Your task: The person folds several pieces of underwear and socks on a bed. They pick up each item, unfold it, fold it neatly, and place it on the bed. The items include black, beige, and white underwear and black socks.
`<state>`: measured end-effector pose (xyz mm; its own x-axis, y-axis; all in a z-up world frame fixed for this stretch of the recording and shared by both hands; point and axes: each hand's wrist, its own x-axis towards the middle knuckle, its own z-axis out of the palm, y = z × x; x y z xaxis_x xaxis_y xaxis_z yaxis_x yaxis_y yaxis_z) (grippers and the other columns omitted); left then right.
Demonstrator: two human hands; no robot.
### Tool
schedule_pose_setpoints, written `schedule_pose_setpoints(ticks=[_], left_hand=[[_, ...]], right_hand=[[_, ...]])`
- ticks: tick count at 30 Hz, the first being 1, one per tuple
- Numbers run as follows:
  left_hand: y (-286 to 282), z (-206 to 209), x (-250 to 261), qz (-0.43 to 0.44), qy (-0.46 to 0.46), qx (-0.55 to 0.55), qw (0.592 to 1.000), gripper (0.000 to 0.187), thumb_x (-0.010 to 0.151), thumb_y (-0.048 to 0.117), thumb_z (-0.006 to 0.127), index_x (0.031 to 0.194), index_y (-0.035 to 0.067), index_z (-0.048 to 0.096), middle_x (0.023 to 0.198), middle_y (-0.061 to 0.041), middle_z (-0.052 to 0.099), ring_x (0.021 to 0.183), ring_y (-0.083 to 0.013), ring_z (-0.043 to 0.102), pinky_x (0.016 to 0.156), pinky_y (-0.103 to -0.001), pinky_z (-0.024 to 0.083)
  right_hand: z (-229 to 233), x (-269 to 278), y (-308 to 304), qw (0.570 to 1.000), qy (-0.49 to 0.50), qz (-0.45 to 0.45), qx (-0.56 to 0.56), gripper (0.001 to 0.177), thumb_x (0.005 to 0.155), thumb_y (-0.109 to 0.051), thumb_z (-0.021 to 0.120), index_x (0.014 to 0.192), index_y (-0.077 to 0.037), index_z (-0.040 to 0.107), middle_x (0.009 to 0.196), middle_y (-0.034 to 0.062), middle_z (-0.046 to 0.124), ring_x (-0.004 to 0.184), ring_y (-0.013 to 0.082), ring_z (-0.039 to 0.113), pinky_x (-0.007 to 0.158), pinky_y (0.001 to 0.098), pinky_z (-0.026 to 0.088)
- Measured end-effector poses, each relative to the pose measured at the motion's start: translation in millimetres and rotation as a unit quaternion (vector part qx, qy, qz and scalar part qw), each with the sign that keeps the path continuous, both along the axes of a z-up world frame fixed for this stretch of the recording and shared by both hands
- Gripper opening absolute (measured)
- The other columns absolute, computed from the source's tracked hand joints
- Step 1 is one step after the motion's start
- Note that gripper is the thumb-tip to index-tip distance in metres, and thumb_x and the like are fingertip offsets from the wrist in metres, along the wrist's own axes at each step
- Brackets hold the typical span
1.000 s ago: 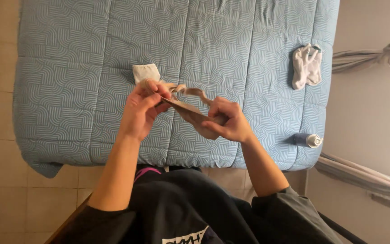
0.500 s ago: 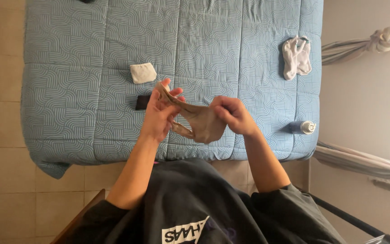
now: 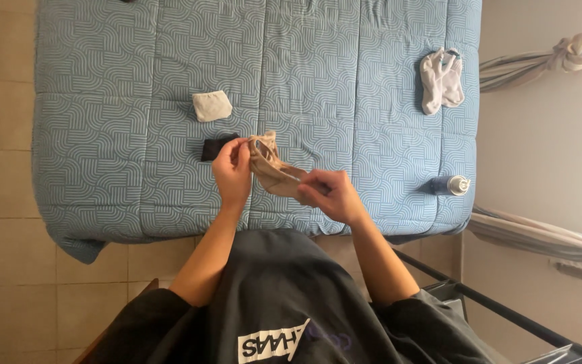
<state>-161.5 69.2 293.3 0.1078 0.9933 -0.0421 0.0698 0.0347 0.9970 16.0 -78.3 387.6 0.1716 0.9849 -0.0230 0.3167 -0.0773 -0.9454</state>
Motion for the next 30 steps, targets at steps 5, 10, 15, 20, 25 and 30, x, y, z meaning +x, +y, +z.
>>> schedule_pose_setpoints(ticks=[5, 10, 15, 20, 25, 30], left_hand=[[7.1, 1.3, 1.1, -0.017, -0.17, -0.256, 0.951, 0.019, 0.101, 0.025, 0.063, 0.101, 0.008, 0.073, 0.089, -0.008, 0.077, 0.079, -0.0196, 0.075, 0.061, -0.03, 0.062], [13.6, 24.2, 0.4, -0.002, -0.428, -0.49, 0.759, 0.018, 0.103, 0.016, 0.057, 0.108, 0.0, 0.062, 0.111, -0.016, 0.073, 0.106, -0.0327, 0.073, 0.09, -0.047, 0.062], [-3.1, 15.7, 18.9, -0.064, -0.173, -0.264, 0.947, 0.011, 0.104, 0.022, 0.063, 0.109, 0.013, 0.066, 0.083, -0.004, 0.064, 0.075, -0.0159, 0.07, 0.069, -0.035, 0.066], [9.3, -20.8, 15.6, -0.009, -0.095, -0.259, 0.961, 0.015, 0.094, 0.03, 0.074, 0.104, 0.022, 0.066, 0.087, -0.002, 0.065, 0.077, -0.0133, 0.064, 0.062, -0.027, 0.056], [36.7, -62.4, -17.4, 0.1, -0.242, -0.41, 0.874, 0.018, 0.091, 0.031, 0.077, 0.104, 0.023, 0.067, 0.098, -0.002, 0.07, 0.086, -0.017, 0.07, 0.072, -0.028, 0.059], [35.1, -49.3, -48.9, 0.031, -0.127, -0.355, 0.925, 0.044, 0.094, 0.016, 0.074, 0.133, 0.017, 0.054, 0.113, -0.012, 0.066, 0.098, -0.0215, 0.071, 0.081, -0.031, 0.063]], right_hand=[[-12.2, 16.3, -9.3, 0.998, 0.013, -0.035, -0.052, 0.015, 0.096, -0.014, 0.068, 0.107, -0.013, 0.079, 0.063, 0.0047, 0.067, 0.065, 0.0084, 0.051, 0.062, 0.0279, 0.046], [-35.6, 21.3, -21.2, 0.991, 0.058, -0.024, -0.118, 0.022, 0.097, -0.007, 0.06, 0.115, -0.008, 0.073, 0.067, 0.0009, 0.066, 0.069, 0.0105, 0.054, 0.068, 0.0261, 0.047], [-29.9, 1.2, -20.7, 0.968, 0.18, 0.157, -0.081, 0.014, 0.101, -0.006, 0.055, 0.103, -0.003, 0.068, 0.082, 0.0091, 0.067, 0.084, 0.0183, 0.059, 0.082, 0.0412, 0.052], [-67.5, -4.7, -35.9, 0.927, 0.368, 0.048, -0.048, 0.012, 0.098, -0.011, 0.06, 0.089, -0.004, 0.065, 0.069, 0.0006, 0.058, 0.065, 0.0104, 0.054, 0.064, 0.028, 0.045], [-89.5, 32.6, -32.5, 0.898, 0.439, 0.02, -0.023, 0.024, 0.091, -0.013, 0.072, 0.08, 0.002, 0.058, 0.047, 0.008, 0.052, 0.036, 0.0105, 0.045, 0.038, 0.0212, 0.035], [-12.4, 56.8, 7.4, 0.924, 0.358, 0.059, 0.12, 0.031, 0.078, -0.027, 0.078, 0.071, -0.009, 0.054, 0.097, 0.0193, 0.063, 0.087, 0.0216, 0.056, 0.071, 0.0301, 0.04]])
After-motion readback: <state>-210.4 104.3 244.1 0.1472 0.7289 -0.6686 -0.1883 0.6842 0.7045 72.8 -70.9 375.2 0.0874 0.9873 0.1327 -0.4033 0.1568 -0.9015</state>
